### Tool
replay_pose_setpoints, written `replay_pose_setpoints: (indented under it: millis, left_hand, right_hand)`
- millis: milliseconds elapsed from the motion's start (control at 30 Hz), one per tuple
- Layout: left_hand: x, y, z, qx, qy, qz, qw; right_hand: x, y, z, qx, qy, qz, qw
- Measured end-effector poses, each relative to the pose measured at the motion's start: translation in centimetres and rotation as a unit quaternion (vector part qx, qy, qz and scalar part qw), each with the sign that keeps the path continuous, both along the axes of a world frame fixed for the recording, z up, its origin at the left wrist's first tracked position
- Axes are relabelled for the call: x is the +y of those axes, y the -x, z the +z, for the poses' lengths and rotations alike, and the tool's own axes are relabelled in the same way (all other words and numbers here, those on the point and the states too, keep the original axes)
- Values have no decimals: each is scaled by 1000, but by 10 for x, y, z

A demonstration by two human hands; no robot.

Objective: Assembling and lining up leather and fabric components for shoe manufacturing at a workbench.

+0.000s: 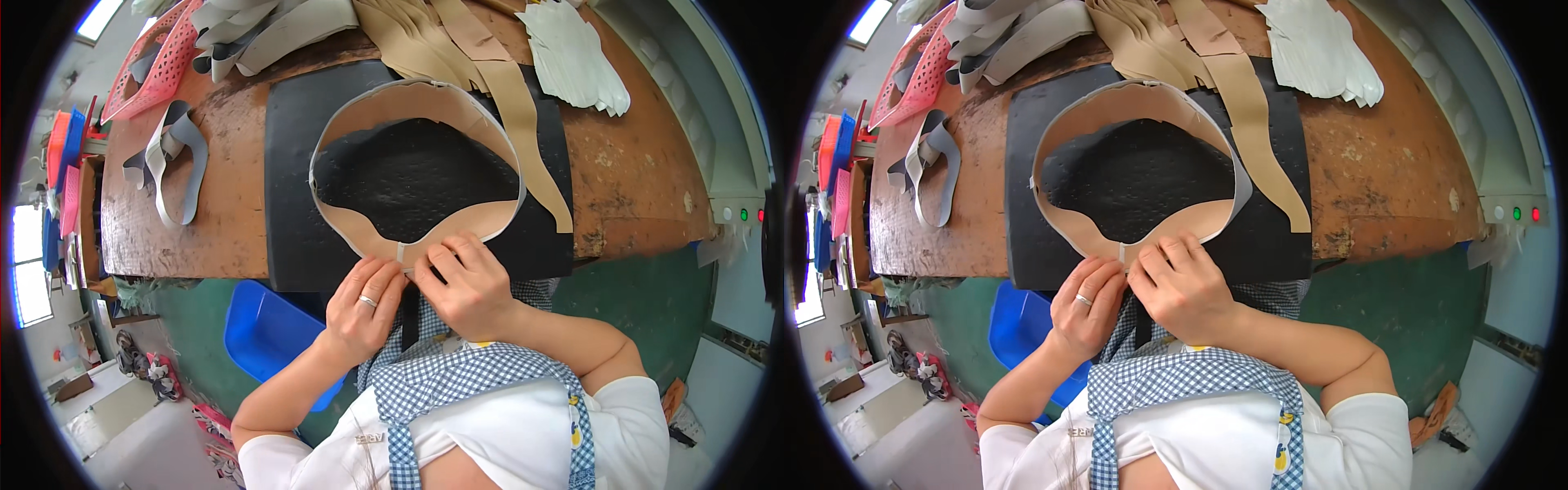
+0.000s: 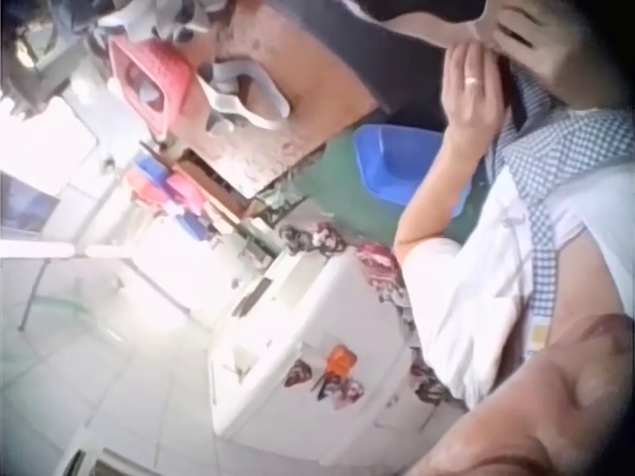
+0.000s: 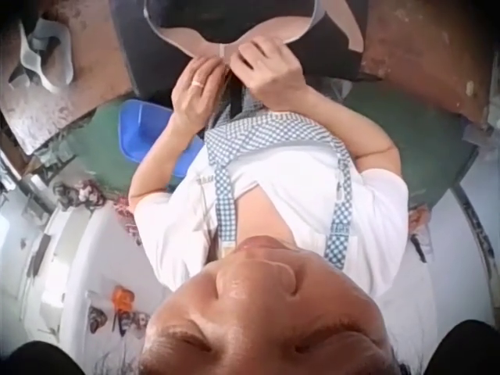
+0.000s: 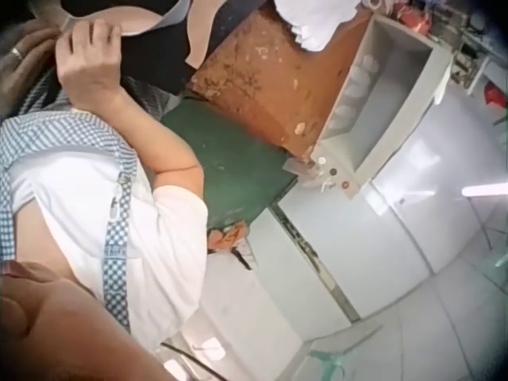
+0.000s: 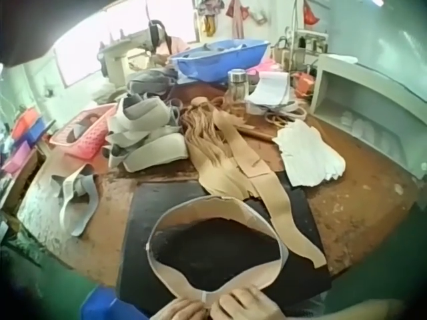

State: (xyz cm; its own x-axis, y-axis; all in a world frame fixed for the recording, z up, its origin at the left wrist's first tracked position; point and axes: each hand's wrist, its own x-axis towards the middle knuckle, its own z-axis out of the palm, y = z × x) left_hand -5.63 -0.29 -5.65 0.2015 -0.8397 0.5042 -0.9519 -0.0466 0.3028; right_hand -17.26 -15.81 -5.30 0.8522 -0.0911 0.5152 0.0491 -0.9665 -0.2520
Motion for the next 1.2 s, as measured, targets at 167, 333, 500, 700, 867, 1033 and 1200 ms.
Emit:
replay_pose_setpoints:
  millis: [167,333,500,700,867,1033,1200]
  left_hand:
    - [-1,2,-6,37,33,12,999]
    - [-1,2,-5,31,49,34,998]
    - [-5,5,-7,77,50,74,993]
    - [-18,6,-4,92,29,127,987]
    - [-14,3,-2,12,-53,105,993]
    - [-20,7,11,-37,-97,80,991]
    - [-62,23,39,4,-84,28,996]
  right_hand:
    - [-3,-7,11,50,39,43,997]
    - [-15,-24,21,98,-35,58,993]
    - [-31,-39,10,91,-186,101,973]
    - [-36,-37,8,106,-180,110,972]
    - [-52,-13,5,49,-394,-8,918]
    - [-57,8,8,-89,-600,-95,789]
    - [-50,14,0,-53,-625,-94,773]
